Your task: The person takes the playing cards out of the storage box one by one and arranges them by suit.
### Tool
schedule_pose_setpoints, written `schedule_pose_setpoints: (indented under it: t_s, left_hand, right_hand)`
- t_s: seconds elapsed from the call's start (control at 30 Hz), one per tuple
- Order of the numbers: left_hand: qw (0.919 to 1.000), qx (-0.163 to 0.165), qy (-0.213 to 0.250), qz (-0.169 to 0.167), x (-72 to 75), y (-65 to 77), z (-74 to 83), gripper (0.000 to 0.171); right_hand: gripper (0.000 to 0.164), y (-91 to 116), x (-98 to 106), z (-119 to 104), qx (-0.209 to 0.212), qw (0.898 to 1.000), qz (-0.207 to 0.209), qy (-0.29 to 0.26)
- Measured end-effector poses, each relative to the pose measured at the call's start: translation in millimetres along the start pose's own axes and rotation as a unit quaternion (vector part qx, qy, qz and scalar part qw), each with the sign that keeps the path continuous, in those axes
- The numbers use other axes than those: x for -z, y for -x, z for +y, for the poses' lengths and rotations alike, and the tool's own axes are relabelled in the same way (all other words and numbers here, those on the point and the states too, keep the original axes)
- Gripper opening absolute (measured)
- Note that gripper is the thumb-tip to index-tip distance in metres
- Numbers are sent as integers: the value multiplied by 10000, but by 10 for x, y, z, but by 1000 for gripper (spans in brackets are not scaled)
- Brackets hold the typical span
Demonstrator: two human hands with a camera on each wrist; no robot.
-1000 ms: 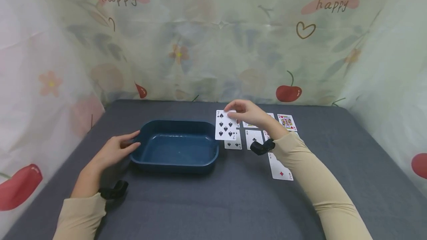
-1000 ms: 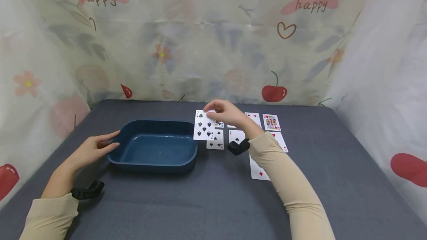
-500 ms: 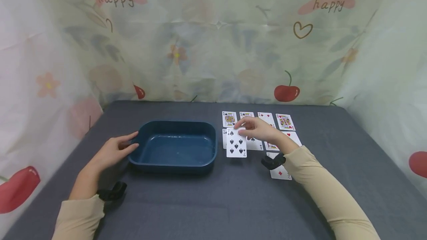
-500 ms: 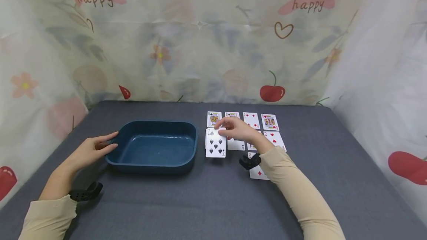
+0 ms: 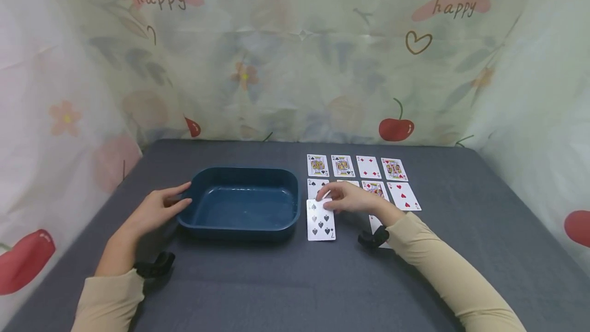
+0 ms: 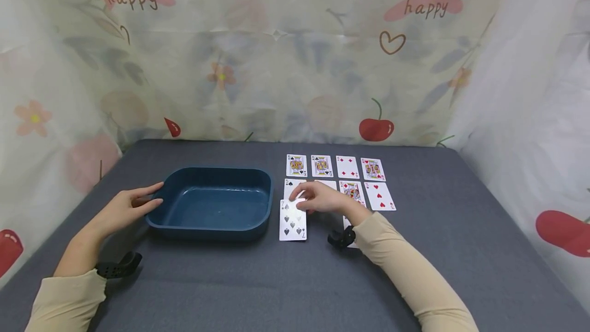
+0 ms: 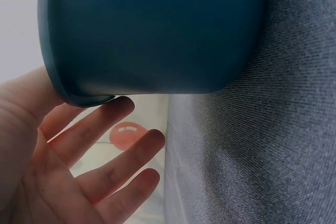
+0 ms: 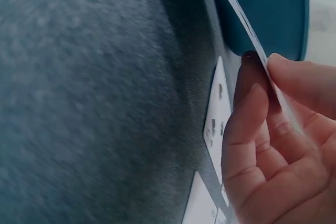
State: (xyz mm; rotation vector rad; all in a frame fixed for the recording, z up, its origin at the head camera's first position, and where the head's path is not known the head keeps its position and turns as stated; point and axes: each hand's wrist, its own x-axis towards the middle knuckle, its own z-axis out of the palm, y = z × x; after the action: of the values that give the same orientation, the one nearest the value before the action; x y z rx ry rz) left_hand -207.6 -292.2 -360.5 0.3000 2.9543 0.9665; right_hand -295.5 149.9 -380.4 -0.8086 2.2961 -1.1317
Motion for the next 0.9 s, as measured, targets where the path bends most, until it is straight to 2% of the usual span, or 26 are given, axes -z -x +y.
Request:
schedule_pose_setpoints:
  t_s: [0.27, 0.43, 0.63, 0.9]
  left_hand:
    - [10000, 46, 17, -67, 1, -3, 11, 58]
    - [10000, 35, 1, -74, 8, -2, 11, 58]
    - [10000, 19, -11, -75, 9, -3, 14, 58]
    - [9999, 55, -7, -91, 13, -1, 21, 58]
  right_hand:
    - [23, 29, -52, -9, 17, 9988, -134, 467]
    - [22, 50, -73, -32, 306, 9955, -23, 901]
    - [22, 59, -84, -44, 328, 9917, 113, 1236]
    - [22, 122, 24, -42, 232, 9914, 260, 1263]
